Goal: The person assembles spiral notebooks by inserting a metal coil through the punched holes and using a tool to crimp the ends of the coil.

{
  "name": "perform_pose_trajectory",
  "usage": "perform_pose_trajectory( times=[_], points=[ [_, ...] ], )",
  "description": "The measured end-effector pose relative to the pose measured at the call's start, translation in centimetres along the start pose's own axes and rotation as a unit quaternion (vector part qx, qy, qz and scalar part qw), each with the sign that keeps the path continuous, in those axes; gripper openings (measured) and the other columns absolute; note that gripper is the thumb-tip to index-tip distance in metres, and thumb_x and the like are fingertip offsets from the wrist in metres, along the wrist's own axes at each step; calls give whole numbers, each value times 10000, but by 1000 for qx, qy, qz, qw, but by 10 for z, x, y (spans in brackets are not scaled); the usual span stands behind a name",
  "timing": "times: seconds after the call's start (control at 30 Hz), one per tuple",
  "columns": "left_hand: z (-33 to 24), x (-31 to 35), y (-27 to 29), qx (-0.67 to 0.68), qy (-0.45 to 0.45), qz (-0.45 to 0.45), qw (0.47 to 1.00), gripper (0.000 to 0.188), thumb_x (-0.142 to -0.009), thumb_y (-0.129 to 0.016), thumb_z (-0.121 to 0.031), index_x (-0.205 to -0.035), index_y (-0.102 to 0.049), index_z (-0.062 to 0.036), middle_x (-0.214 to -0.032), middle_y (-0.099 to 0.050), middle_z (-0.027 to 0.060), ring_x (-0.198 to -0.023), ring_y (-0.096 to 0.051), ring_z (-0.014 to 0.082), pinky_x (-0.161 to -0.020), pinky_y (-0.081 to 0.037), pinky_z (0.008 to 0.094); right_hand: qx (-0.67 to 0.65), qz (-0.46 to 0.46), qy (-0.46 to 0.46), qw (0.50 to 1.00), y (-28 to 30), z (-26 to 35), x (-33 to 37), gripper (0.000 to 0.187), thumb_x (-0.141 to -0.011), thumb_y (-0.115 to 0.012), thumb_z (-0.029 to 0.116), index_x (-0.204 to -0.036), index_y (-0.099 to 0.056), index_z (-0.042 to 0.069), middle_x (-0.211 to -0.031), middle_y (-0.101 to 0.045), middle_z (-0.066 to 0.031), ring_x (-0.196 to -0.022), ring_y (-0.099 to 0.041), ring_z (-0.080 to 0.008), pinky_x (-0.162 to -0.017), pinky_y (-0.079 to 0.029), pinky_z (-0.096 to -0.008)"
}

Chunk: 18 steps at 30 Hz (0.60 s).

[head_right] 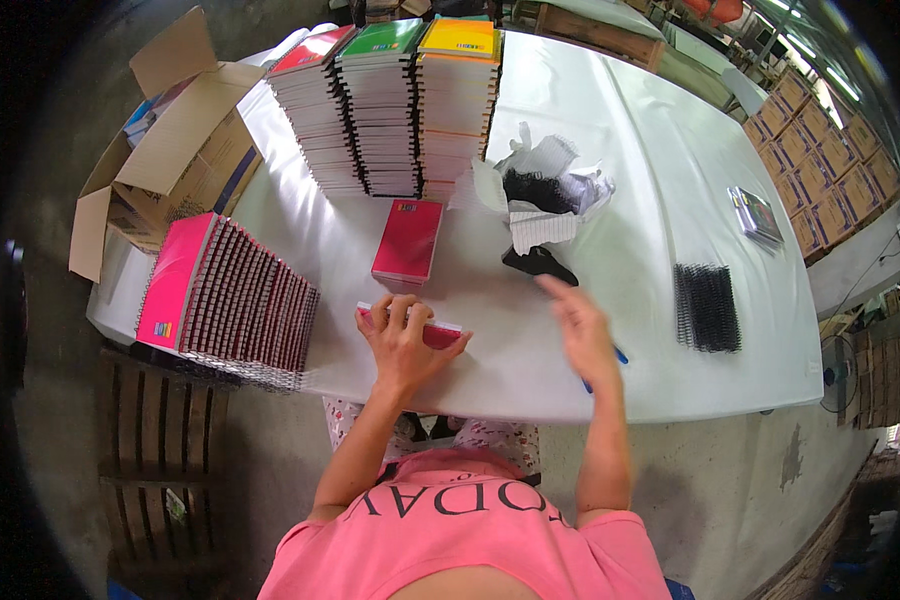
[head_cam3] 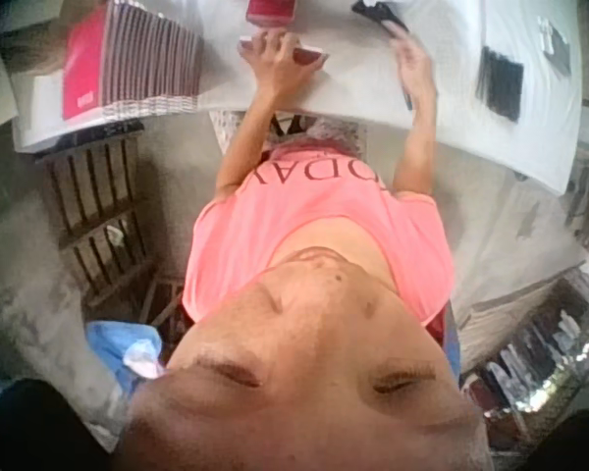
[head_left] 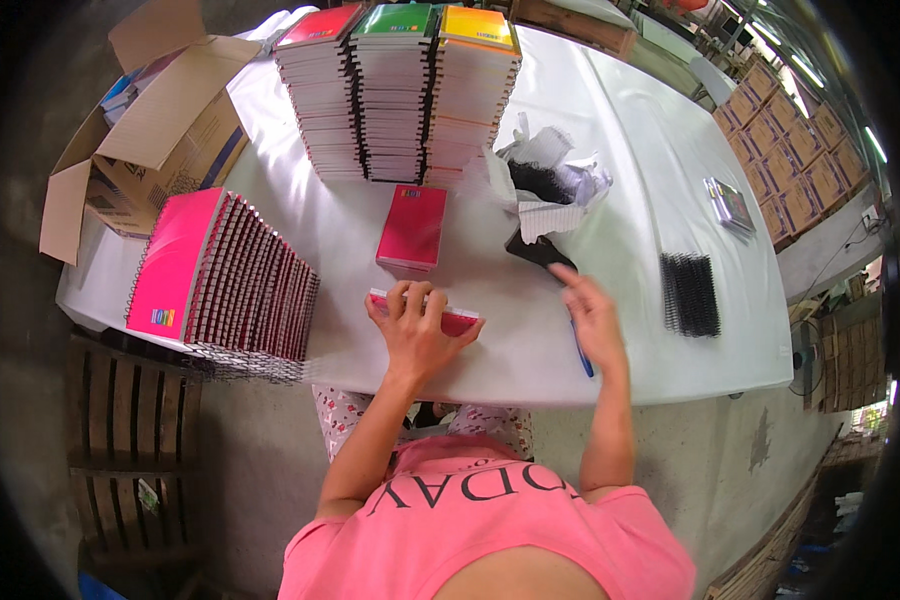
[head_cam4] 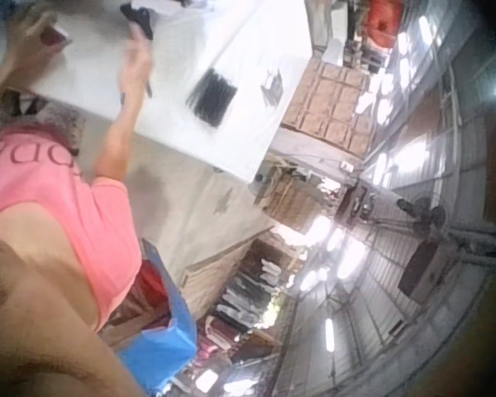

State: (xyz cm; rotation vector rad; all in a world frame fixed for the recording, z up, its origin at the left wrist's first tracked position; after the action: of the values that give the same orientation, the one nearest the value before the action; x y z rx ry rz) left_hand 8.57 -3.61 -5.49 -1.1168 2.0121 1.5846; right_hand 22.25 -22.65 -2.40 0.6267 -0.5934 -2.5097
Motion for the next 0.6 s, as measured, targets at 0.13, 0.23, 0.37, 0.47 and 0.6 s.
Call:
perform_pose_trajectory(
  times=[0.13,0.23,0.37,0.47,0.6],
  points=[
    [1,1,-3,18,-7,-10,1000,463,-540,-789,-478,-780,-562,-155,-951,-530,-6,-1001,-459,220,-881,-266,525,1,113,-18,993,-43,28,7,233,-846,-618,71,-1069,-676,102,-812,-559,-60,-660,-499,-136,-606,-419,-280],
    [2,3,-6,23,-8,-15,1000,473,-543,-763,-495,-809,-571,-155,-937,-524,0,-997,-468,211,-882,-252,545,-33,91,18,995,-56,26,5,196,-840,-632,88,-1026,-693,100,-784,-543,-57,-645,-485,-140,-574,-395,-278],
    [4,3,-7,18,0,-5,1000,502,-541,-760,-503,-851,-572,-155,-932,-512,3,-978,-468,210,-874,-253,550,-19,137,64,988,-65,28,2,159,-874,-605,113,-1001,-687,66,-754,-563,-56,-656,-508,-129,-576,-401,-257],
    [4,2,-7,10,4,15,1000,538,-543,-754,-525,-879,-571,-147,-944,-506,7,-969,-467,215,-867,-256,551,-139,215,-19,966,-71,17,4,197,-913,-563,145,-1062,-652,51,-760,-583,-56,-673,-522,-110,-599,-420,-247],
    [2,1,-5,-6,6,55,998,582,-534,-752,-570,-902,-579,-155,-921,-509,19,-977,-454,232,-866,-262,497,-154,274,-177,933,-74,21,5,258,-933,-540,187,-1145,-596,52,-768,-588,-60,-624,-512,-97,-600,-435,-252]
  ],
)
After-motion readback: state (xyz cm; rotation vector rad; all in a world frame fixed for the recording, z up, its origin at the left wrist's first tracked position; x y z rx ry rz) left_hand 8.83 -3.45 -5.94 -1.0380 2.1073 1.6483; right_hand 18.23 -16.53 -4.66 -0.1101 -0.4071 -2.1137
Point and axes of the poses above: each hand's wrist, its own x-axis away from the middle knuckle, its own y-axis out of the back of the hand, z = x × y, the point moved 5 cm from there along -x, towards the middle knuckle
